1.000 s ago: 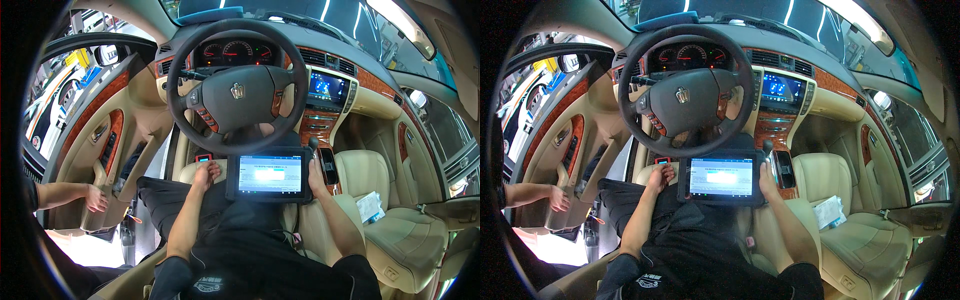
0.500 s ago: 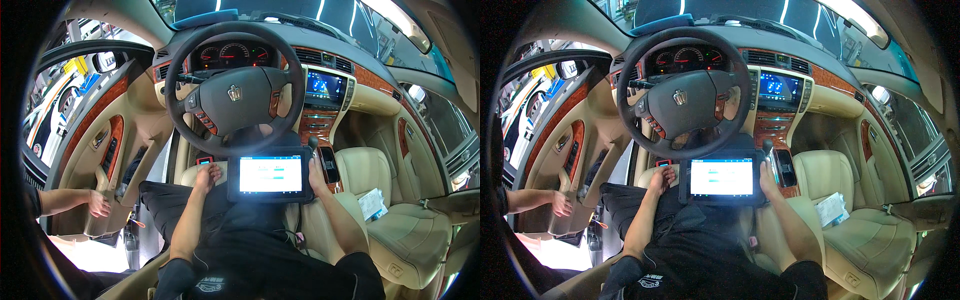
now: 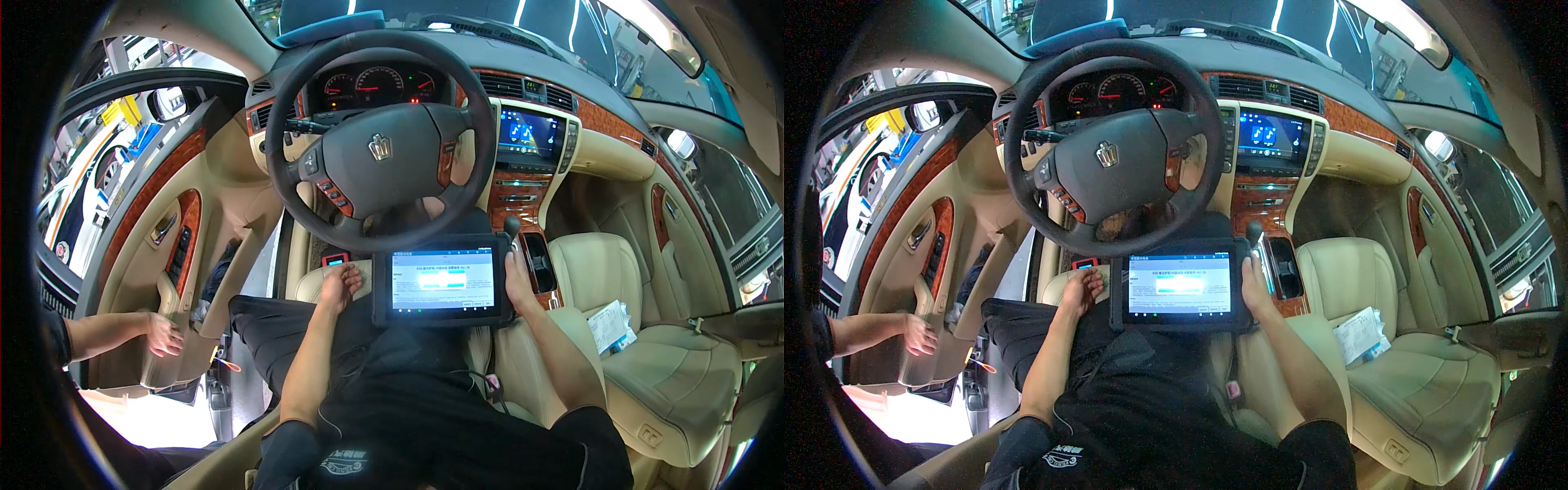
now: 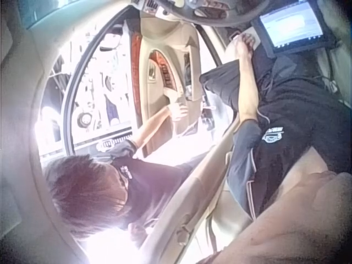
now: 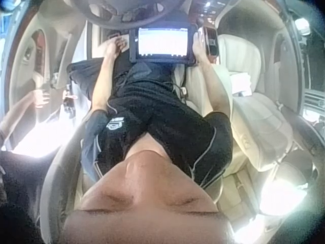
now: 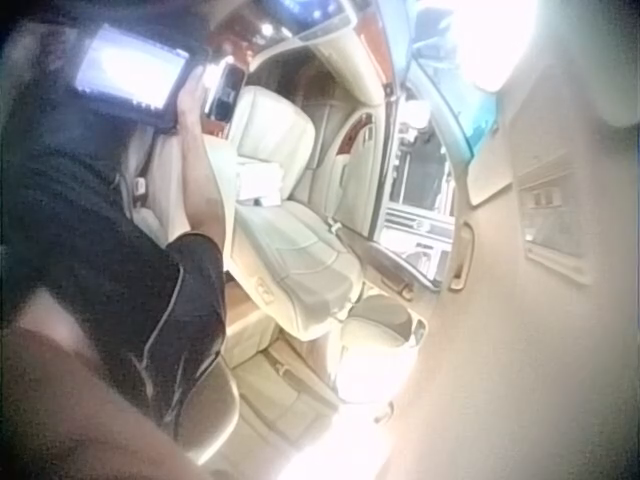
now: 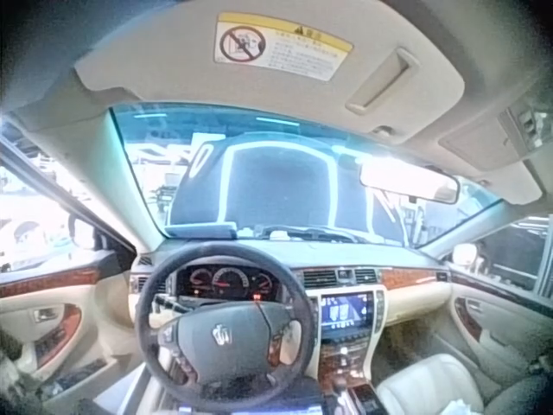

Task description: Using a diagnostic tablet to check vehicle systems while sitting in the driver's seat.

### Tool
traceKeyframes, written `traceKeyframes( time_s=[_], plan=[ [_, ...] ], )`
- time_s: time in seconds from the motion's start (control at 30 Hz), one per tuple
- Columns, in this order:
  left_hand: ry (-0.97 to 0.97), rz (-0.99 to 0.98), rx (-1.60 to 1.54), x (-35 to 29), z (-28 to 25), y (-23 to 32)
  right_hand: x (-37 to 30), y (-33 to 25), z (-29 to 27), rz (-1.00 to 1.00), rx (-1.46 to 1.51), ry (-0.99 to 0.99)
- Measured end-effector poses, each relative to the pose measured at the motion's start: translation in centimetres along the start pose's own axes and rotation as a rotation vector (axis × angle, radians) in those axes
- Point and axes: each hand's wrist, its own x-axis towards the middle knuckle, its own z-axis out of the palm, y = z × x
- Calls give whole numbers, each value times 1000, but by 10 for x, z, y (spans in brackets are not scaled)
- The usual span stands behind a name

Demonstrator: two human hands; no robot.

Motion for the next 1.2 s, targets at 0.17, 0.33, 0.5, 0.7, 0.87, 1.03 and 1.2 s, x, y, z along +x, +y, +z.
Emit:
traceKeyframes(
  time_s=[0.17,0.33,0.5,0.7,0.87,1.03,1.2],
  plan=[
    [13,-6,23,-2,2,2,-1,0,0,2,39,2],
    [5,-9,17,0,1,1,3,5,-1,-11,69,-23],
    [5,-13,23,4,-3,0,4,11,-4,3,61,-99],
    [-1,-11,23,4,-3,0,0,2,0,-43,27,12],
    [-1,-11,13,3,-3,1,0,-2,-2,-32,-32,-24],
    [-3,-9,13,1,-1,1,0,3,0,-78,-15,25],
    [4,-6,14,2,-3,0,-1,3,-2,-3,28,-28]
  ],
)
